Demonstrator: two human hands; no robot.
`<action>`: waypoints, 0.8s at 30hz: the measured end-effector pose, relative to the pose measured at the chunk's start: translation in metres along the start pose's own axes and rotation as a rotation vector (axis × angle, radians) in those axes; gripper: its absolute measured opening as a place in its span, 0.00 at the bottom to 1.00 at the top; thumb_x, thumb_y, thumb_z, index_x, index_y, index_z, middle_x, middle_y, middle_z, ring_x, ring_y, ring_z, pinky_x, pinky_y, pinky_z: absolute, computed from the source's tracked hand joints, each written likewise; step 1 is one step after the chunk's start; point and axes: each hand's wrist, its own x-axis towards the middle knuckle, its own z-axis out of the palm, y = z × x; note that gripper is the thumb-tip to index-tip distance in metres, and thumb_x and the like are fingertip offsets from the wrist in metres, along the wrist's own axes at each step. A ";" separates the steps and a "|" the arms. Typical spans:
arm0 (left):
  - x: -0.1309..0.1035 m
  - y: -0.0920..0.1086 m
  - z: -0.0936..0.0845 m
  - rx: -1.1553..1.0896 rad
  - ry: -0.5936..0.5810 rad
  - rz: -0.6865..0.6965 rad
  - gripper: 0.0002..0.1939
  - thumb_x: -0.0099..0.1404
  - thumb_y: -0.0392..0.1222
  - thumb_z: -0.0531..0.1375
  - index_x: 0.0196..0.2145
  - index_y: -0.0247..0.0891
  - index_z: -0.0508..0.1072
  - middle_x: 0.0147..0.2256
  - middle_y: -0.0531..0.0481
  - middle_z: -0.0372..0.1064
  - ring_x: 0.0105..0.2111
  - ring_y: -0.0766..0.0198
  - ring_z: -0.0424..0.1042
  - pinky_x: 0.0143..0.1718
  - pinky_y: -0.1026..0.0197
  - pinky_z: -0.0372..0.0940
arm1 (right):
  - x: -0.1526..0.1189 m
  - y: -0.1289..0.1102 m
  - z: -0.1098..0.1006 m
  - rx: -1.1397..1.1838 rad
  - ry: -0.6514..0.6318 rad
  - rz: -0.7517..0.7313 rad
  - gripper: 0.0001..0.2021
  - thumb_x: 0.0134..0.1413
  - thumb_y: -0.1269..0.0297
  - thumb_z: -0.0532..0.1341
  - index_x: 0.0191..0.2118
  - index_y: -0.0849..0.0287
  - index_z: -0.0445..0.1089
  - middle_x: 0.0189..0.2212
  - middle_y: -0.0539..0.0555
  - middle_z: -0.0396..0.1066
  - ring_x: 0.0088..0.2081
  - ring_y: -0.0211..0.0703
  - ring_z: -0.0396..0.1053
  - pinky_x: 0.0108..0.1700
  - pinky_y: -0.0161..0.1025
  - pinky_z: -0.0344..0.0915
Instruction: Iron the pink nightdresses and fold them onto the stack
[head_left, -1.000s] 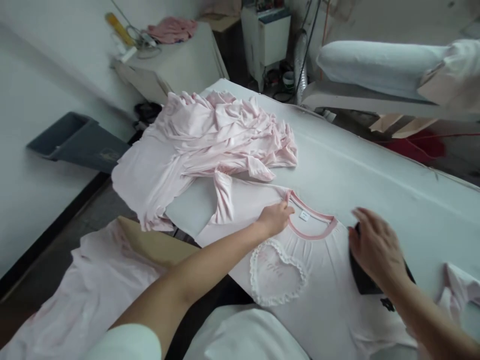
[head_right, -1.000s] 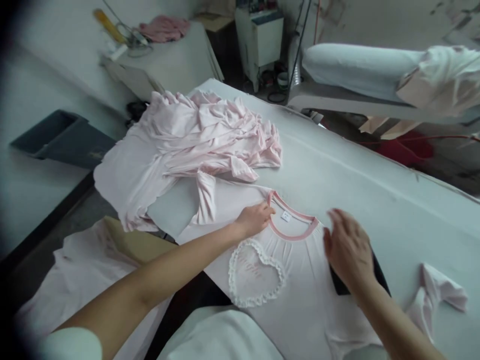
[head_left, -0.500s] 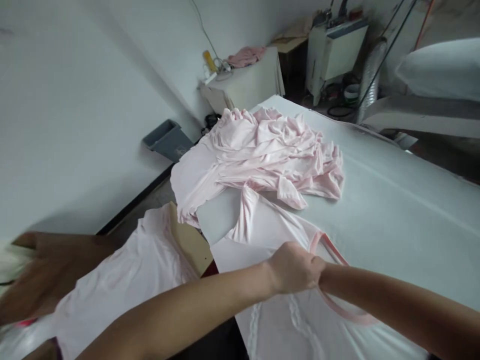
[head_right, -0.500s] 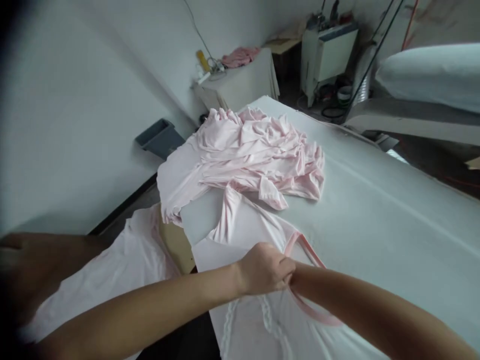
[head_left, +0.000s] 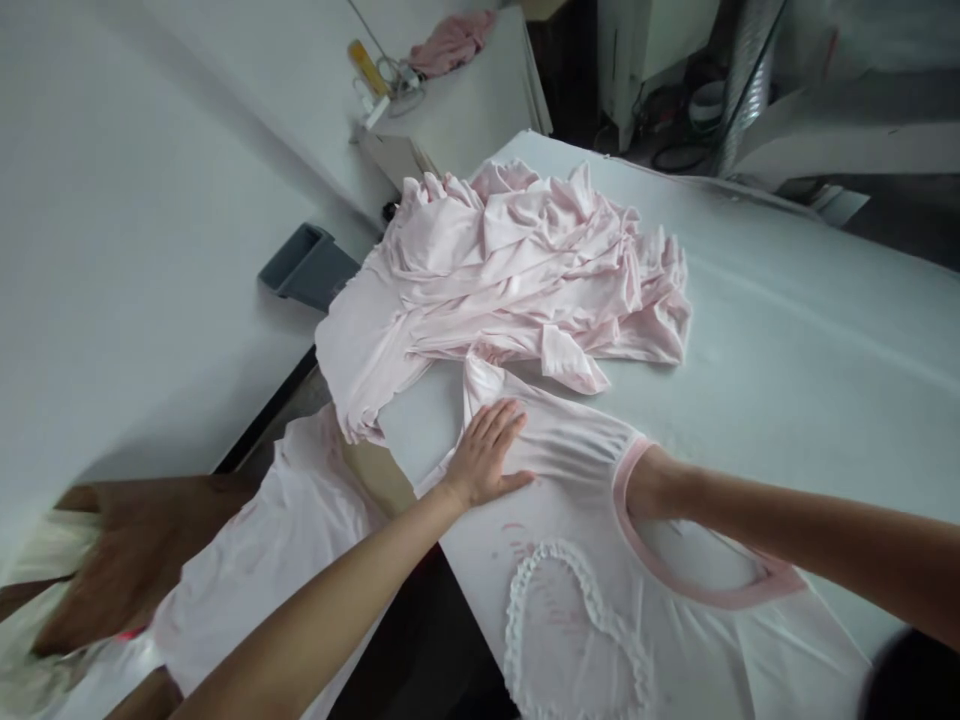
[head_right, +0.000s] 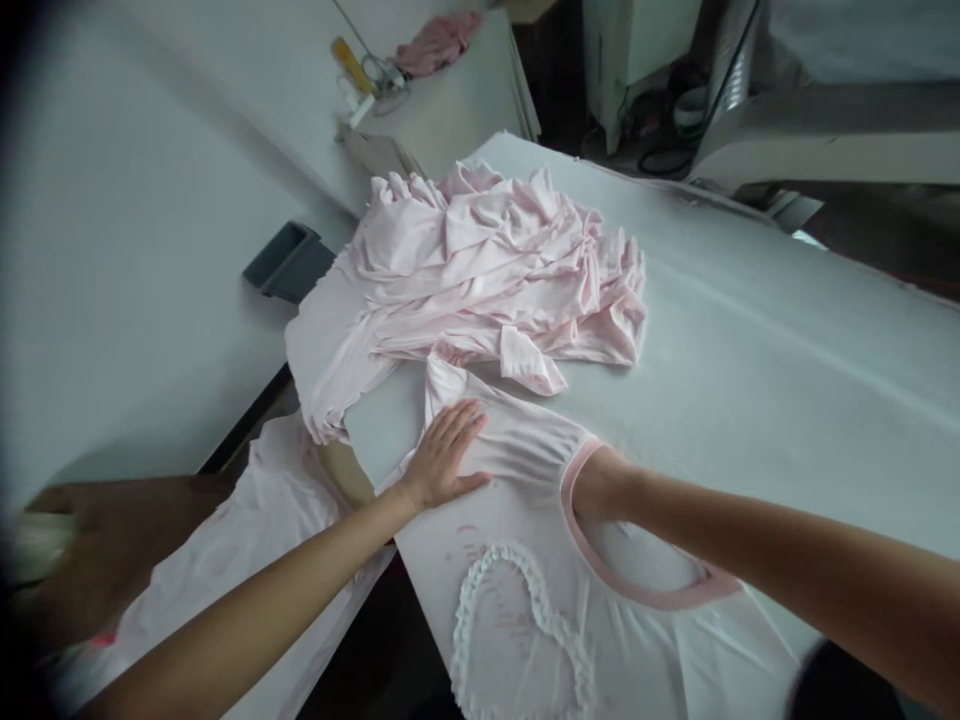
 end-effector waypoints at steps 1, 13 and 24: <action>0.001 0.001 0.001 0.009 0.013 -0.026 0.49 0.64 0.71 0.55 0.70 0.33 0.57 0.70 0.32 0.51 0.71 0.43 0.47 0.71 0.39 0.40 | -0.015 -0.004 -0.011 -0.059 0.002 -0.061 0.08 0.56 0.65 0.63 0.37 0.54 0.81 0.38 0.57 0.80 0.49 0.56 0.75 0.57 0.53 0.69; 0.041 -0.039 -0.018 0.066 0.178 -0.532 0.32 0.69 0.58 0.57 0.63 0.35 0.68 0.67 0.30 0.58 0.68 0.37 0.53 0.65 0.28 0.43 | -0.024 -0.115 0.013 -0.290 0.622 0.341 0.27 0.69 0.62 0.48 0.66 0.71 0.60 0.66 0.72 0.58 0.69 0.63 0.53 0.67 0.64 0.55; 0.115 0.035 -0.004 -0.205 -0.073 0.432 0.23 0.71 0.50 0.58 0.62 0.51 0.71 0.69 0.47 0.56 0.70 0.53 0.52 0.70 0.43 0.48 | -0.272 -0.095 0.003 0.116 0.743 1.269 0.30 0.57 0.40 0.52 0.52 0.60 0.72 0.37 0.66 0.78 0.39 0.67 0.77 0.40 0.58 0.73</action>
